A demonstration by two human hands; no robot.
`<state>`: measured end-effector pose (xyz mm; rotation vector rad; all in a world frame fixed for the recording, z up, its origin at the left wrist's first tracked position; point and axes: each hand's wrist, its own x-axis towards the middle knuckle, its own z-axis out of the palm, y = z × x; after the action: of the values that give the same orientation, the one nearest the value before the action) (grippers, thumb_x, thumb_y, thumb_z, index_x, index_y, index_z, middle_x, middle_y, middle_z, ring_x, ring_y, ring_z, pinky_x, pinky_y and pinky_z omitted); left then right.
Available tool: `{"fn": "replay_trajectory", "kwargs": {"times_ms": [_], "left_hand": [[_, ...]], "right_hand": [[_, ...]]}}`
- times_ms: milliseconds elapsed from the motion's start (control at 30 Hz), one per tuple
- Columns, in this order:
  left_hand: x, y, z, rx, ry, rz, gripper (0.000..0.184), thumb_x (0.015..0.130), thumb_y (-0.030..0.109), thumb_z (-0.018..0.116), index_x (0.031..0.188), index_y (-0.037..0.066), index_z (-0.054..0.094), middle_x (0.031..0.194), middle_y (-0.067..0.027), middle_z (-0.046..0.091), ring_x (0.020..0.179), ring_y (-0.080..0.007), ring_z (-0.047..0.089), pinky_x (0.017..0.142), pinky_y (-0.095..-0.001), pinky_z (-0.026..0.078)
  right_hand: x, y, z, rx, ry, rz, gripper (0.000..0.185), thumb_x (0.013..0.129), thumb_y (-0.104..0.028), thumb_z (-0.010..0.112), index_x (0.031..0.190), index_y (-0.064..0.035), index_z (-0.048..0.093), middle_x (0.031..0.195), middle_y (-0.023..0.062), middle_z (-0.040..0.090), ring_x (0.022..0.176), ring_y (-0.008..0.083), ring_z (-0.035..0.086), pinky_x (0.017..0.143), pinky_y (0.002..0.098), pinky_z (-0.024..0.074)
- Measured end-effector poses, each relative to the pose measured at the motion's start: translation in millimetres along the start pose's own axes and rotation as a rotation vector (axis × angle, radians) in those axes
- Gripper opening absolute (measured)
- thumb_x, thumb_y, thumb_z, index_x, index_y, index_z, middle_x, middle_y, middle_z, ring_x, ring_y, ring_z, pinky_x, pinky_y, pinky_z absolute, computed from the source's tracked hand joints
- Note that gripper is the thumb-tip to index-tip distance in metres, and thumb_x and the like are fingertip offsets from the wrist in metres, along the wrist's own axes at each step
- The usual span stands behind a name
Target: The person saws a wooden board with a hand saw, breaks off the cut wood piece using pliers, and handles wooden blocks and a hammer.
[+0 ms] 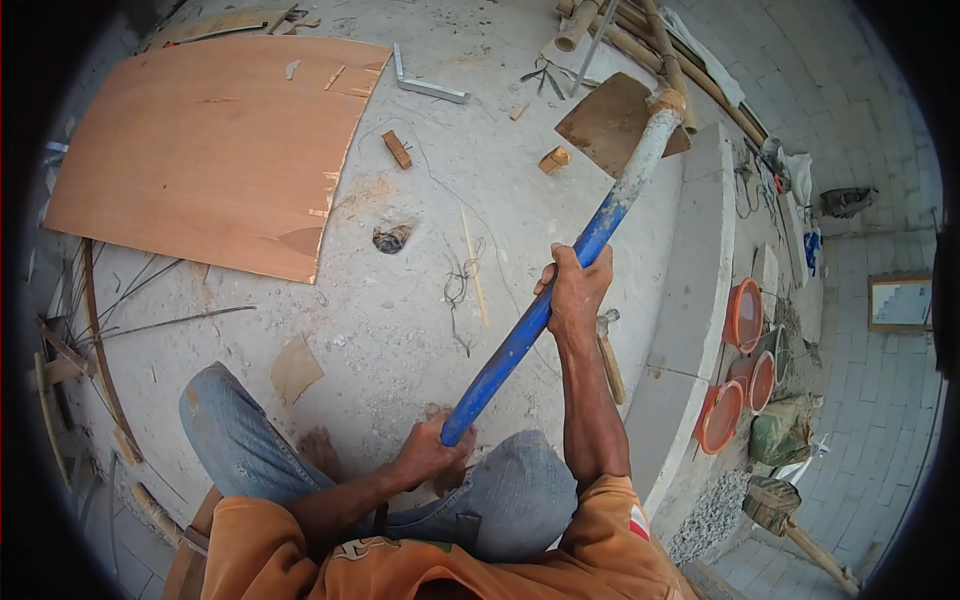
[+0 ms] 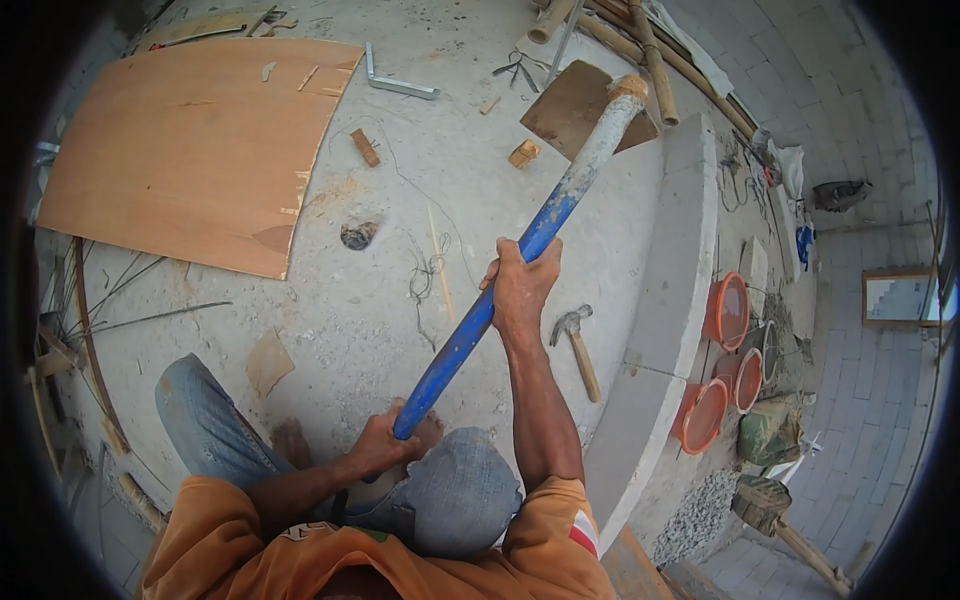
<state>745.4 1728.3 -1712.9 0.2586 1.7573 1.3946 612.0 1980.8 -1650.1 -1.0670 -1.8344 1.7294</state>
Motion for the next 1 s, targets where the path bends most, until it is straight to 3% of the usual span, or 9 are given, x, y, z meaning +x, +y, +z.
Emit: {"fn": "replay_trajectory", "kwargs": {"times_ms": [267, 333, 367, 467, 533, 633, 800, 867, 1000], "left_hand": [[0, -22, 5, -0.073, 0.051, 0.033, 0.025, 0.086, 0.017, 0.071, 0.098, -0.003, 0.061, 0.084, -0.0192, 0.067, 0.076, -0.0332, 0.072, 0.069, -0.041, 0.058], [0, -29, 3, -0.031, -0.053, -0.011, 0.039, 0.079, 0.011, 0.072, 0.114, -0.001, 0.062, 0.089, -0.0137, 0.07, 0.083, -0.02, 0.07, 0.078, -0.035, 0.057], [2, -29, 4, -0.036, -0.059, -0.009, 0.039, 0.079, 0.011, 0.072, 0.114, -0.001, 0.062, 0.089, -0.0137, 0.07, 0.083, -0.02, 0.07, 0.078, -0.035, 0.057], [11, -19, 6, 0.039, -0.046, 0.08, 0.034, 0.077, 0.012, 0.074, 0.106, -0.002, 0.063, 0.088, -0.0151, 0.069, 0.081, -0.0233, 0.071, 0.075, -0.036, 0.057], [21, -12, 6, 0.421, -0.02, 0.352, 0.031, 0.076, 0.018, 0.076, 0.097, 0.0, 0.062, 0.087, -0.0175, 0.068, 0.076, -0.0369, 0.07, 0.068, -0.0471, 0.054], [31, 35, -8, 0.223, -0.024, 0.325, 0.025, 0.077, 0.011, 0.076, 0.093, -0.001, 0.061, 0.071, -0.0164, 0.065, 0.065, -0.0338, 0.07, 0.061, -0.0409, 0.056], [34, -12, -8, 0.129, 0.013, 0.2, 0.03, 0.075, 0.017, 0.077, 0.096, 0.0, 0.063, 0.08, -0.0197, 0.069, 0.08, -0.0403, 0.071, 0.073, -0.0464, 0.057], [36, -51, 7, -0.015, 0.143, 0.13, 0.031, 0.074, 0.018, 0.077, 0.094, 0.0, 0.063, 0.076, -0.0231, 0.068, 0.077, -0.0432, 0.07, 0.071, -0.0477, 0.056], [67, -44, -30, 0.145, 0.054, -0.044, 0.025, 0.076, 0.015, 0.072, 0.091, 0.0, 0.062, 0.074, -0.0258, 0.065, 0.074, -0.0444, 0.068, 0.066, -0.0508, 0.053]], "right_hand": [[-1, 4, 13, -0.003, -0.001, -0.018, 0.025, 0.085, -0.003, 0.062, 0.098, -0.0027, 0.04, 0.073, 0.0096, 0.052, 0.044, 0.0154, 0.053, 0.035, 0.0306, 0.0456], [-9, -15, 12, -0.002, 0.005, -0.027, 0.025, 0.085, -0.003, 0.061, 0.101, -0.0014, 0.041, 0.074, 0.0098, 0.053, 0.044, 0.0152, 0.053, 0.036, 0.0304, 0.0461], [-14, -29, 11, -0.005, 0.014, -0.075, 0.027, 0.086, -0.002, 0.061, 0.105, 0.0006, 0.042, 0.075, 0.0098, 0.053, 0.045, 0.0151, 0.054, 0.036, 0.0301, 0.0466], [-31, -80, 4, 0.0, 0.048, -0.211, 0.035, 0.086, 0.0, 0.059, 0.116, 0.0068, 0.042, 0.078, 0.0103, 0.053, 0.048, 0.014, 0.055, 0.039, 0.0285, 0.0496], [-42, -116, -4, -0.012, 0.057, -0.361, 0.033, 0.088, -0.003, 0.059, 0.114, 0.0061, 0.04, 0.081, 0.0116, 0.054, 0.05, 0.0135, 0.057, 0.039, 0.0282, 0.0506], [-54, -150, -11, 0.079, 0.075, -0.554, 0.038, 0.089, -0.002, 0.058, 0.12, 0.0092, 0.039, 0.078, 0.0119, 0.054, 0.049, 0.0139, 0.057, 0.04, 0.0283, 0.0511], [-33, -91, -1, 0.021, 0.04, -0.397, 0.032, 0.089, -0.001, 0.056, 0.115, 0.0073, 0.039, 0.077, 0.0118, 0.055, 0.047, 0.0145, 0.055, 0.04, 0.0302, 0.0505], [6, 14, 17, -0.072, 0.032, -0.005, 0.023, 0.085, -0.004, 0.059, 0.101, 0.0001, 0.043, 0.074, 0.0085, 0.051, 0.046, 0.015, 0.054, 0.04, 0.0311, 0.0494], [46, 40, 29, 0.012, 0.053, 0.027, 0.021, 0.084, -0.004, 0.059, 0.097, -0.0004, 0.042, 0.072, 0.0089, 0.052, 0.045, 0.016, 0.054, 0.039, 0.0313, 0.0486]]}}
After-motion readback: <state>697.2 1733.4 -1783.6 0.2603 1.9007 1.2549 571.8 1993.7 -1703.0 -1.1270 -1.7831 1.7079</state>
